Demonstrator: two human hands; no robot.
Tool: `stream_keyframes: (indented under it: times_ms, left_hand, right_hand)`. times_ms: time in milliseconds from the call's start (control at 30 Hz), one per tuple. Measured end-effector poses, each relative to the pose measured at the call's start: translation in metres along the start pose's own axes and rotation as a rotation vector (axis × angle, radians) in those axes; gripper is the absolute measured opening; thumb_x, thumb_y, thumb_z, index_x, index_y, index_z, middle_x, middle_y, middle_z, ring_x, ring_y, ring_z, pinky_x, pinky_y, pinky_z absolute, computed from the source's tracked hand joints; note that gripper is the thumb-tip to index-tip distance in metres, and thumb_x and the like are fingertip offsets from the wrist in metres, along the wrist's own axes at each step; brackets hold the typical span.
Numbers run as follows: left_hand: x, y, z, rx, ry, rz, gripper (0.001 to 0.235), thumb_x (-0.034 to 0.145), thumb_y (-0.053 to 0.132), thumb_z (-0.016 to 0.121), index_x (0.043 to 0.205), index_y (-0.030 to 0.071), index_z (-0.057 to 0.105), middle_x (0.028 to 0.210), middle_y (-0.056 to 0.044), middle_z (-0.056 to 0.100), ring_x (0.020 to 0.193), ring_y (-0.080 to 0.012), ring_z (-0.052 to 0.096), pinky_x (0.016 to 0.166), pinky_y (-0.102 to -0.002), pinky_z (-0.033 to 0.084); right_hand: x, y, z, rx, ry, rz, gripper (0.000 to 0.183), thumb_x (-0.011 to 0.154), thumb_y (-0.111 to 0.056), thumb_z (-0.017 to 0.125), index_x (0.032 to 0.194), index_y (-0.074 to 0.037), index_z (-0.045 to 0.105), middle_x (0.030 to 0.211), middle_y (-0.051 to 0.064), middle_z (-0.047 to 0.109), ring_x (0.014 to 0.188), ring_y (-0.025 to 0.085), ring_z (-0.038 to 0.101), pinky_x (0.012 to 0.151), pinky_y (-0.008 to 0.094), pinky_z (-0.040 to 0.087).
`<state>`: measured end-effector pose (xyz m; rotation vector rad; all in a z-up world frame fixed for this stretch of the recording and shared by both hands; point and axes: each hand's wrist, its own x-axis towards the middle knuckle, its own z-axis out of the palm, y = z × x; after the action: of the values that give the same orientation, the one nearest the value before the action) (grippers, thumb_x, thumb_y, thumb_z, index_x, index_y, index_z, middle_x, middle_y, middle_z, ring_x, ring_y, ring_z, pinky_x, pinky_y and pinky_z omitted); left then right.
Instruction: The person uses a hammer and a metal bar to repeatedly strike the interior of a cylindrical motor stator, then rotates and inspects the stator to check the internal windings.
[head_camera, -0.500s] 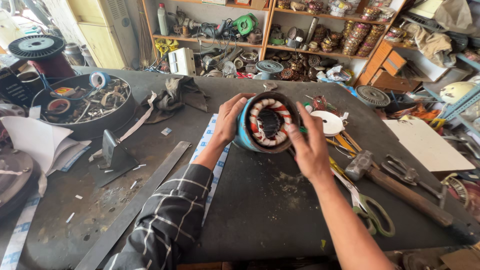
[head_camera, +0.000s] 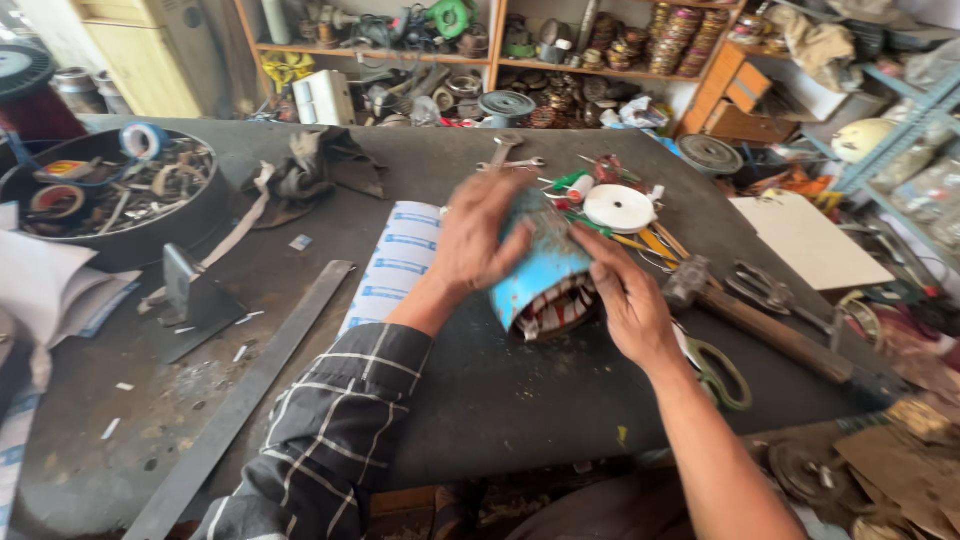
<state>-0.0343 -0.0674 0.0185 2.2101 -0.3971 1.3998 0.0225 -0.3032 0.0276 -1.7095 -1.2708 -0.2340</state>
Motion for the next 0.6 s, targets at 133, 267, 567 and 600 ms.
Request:
stream_keyframes:
  times_ms: [133, 267, 567, 600]
  left_hand:
    - [0.008, -0.021, 0.009, 0.035, -0.119, -0.523, 0.054, 0.097, 0.043, 0.062, 0.134, 0.004, 0.064, 0.115, -0.019, 0.072, 0.110, -0.0320, 0.068, 0.097, -0.042, 0.052]
    - [0.002, -0.051, 0.003, -0.278, -0.205, -0.728, 0.053, 0.089, 0.044, 0.071, 0.126, 0.006, 0.071, 0.105, -0.012, 0.076, 0.097, -0.0206, 0.072, 0.088, -0.034, 0.057]
    - [-0.014, -0.095, 0.005, -0.826, -0.122, -0.899, 0.059, 0.085, 0.033, 0.080, 0.135, 0.008, 0.060, 0.107, -0.010, 0.069, 0.096, -0.0198, 0.065, 0.081, -0.035, 0.052]
    - [-0.015, -0.096, 0.006, -0.892, -0.061, -0.995, 0.064, 0.083, 0.031, 0.080, 0.138, 0.011, 0.055, 0.106, -0.010, 0.067, 0.093, -0.0208, 0.065, 0.078, -0.037, 0.050]
  right_hand:
    - [-0.007, 0.004, -0.004, 0.024, 0.070, 0.145, 0.056, 0.111, -0.049, 0.038, 0.146, -0.010, 0.058, 0.149, 0.012, 0.061, 0.142, 0.024, 0.053, 0.118, 0.036, 0.037]
    - [-0.006, 0.006, -0.009, 0.013, 0.052, 0.178, 0.059, 0.109, -0.051, 0.039, 0.145, -0.010, 0.059, 0.146, 0.012, 0.063, 0.139, 0.023, 0.055, 0.116, 0.034, 0.038]
    - [-0.005, 0.008, -0.008, -0.031, 0.037, 0.182, 0.064, 0.105, -0.059, 0.042, 0.143, -0.011, 0.061, 0.146, 0.013, 0.063, 0.139, 0.024, 0.056, 0.113, 0.036, 0.043]
    - [-0.005, 0.009, -0.008, -0.035, 0.041, 0.177, 0.064, 0.105, -0.059, 0.043, 0.143, -0.011, 0.061, 0.146, 0.013, 0.063, 0.139, 0.024, 0.057, 0.113, 0.037, 0.043]
